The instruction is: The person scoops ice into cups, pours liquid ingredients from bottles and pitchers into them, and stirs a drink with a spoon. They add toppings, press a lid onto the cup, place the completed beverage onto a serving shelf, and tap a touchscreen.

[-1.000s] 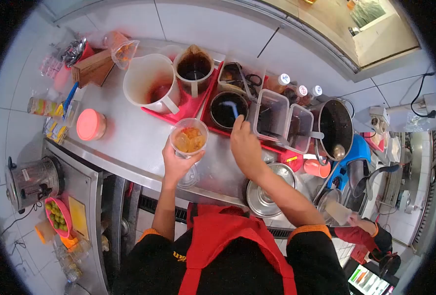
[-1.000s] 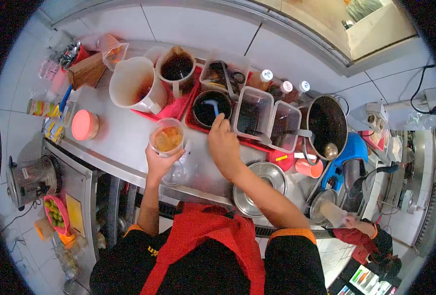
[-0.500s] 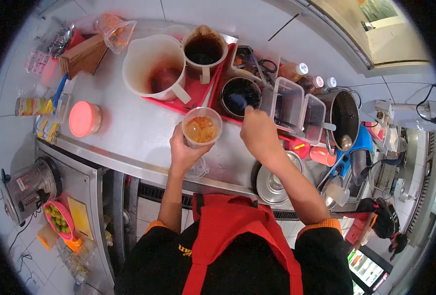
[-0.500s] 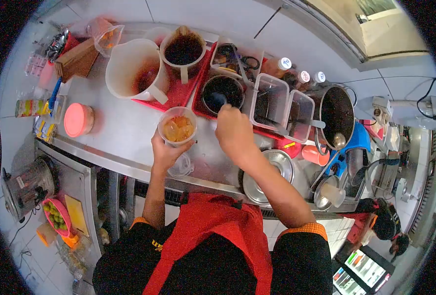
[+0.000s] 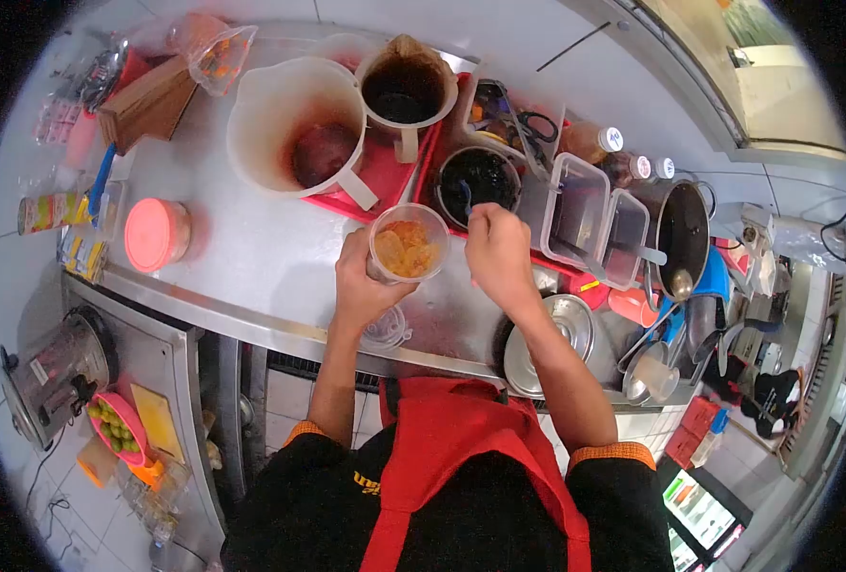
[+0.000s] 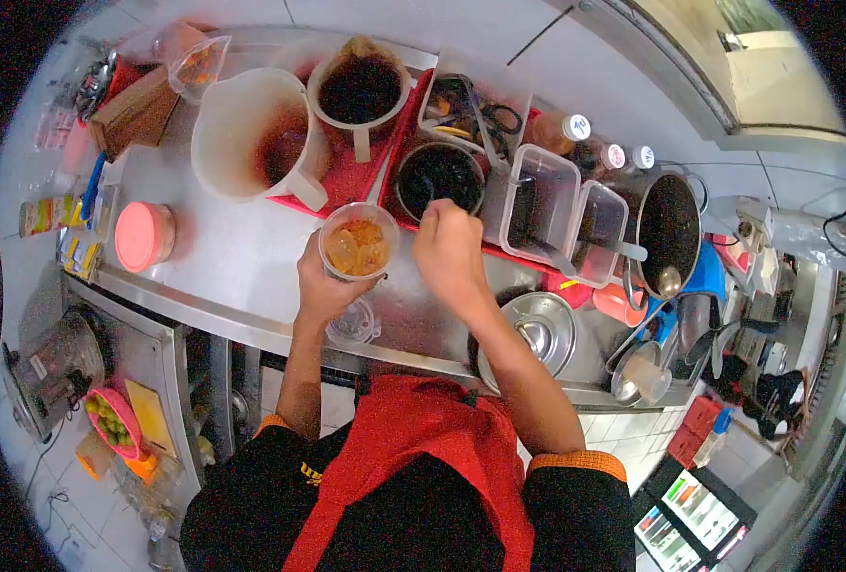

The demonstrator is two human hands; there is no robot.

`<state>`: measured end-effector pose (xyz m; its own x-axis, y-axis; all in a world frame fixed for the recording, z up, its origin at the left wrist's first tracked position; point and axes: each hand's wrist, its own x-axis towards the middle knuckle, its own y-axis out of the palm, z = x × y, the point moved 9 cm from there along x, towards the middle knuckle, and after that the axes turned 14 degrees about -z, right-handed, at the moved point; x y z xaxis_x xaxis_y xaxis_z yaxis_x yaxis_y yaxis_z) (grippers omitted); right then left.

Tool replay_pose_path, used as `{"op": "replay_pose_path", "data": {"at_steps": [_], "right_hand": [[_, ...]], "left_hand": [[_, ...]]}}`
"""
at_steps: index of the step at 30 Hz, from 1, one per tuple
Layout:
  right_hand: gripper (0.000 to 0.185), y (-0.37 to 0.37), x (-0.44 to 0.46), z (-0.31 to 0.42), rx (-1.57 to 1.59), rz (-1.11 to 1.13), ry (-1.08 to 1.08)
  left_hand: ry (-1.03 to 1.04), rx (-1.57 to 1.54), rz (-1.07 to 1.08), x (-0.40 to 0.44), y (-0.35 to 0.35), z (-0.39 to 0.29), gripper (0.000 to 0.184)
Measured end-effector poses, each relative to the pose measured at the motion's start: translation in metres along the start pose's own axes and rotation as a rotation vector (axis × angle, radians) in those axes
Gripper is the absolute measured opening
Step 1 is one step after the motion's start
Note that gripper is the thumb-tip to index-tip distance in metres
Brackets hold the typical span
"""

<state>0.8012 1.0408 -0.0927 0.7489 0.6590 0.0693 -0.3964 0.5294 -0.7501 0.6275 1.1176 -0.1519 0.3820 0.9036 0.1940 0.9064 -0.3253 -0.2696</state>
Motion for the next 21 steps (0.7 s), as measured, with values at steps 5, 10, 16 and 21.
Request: {"op": "replay_pose_path", "data": {"at_steps": [5,10,16,21], "right_hand": [[0.026,0.013,-0.020,-0.051,0.561,-0.020,0.755],[0.027,0.022,-0.042,-0.061,0.865,-0.126,0.943],[0.025,-0.004,-0.047,-0.051,0.908,-0.136,0.858],[0.024,-0.026,-0.045,-0.038,0.875,-0.144,0.790]], "left_hand": [[0.005,0.061,0.021,0.002,0.003,0.000,0.074],[-0.017,0.051,0.015,0.003,0.003,0.003,0.076],[0.045,0.108,0.014,0.008,-0.003,-0.010,0.077],[0.167,0.186,0.001,0.010,-0.002,-0.026,0.077]]}}
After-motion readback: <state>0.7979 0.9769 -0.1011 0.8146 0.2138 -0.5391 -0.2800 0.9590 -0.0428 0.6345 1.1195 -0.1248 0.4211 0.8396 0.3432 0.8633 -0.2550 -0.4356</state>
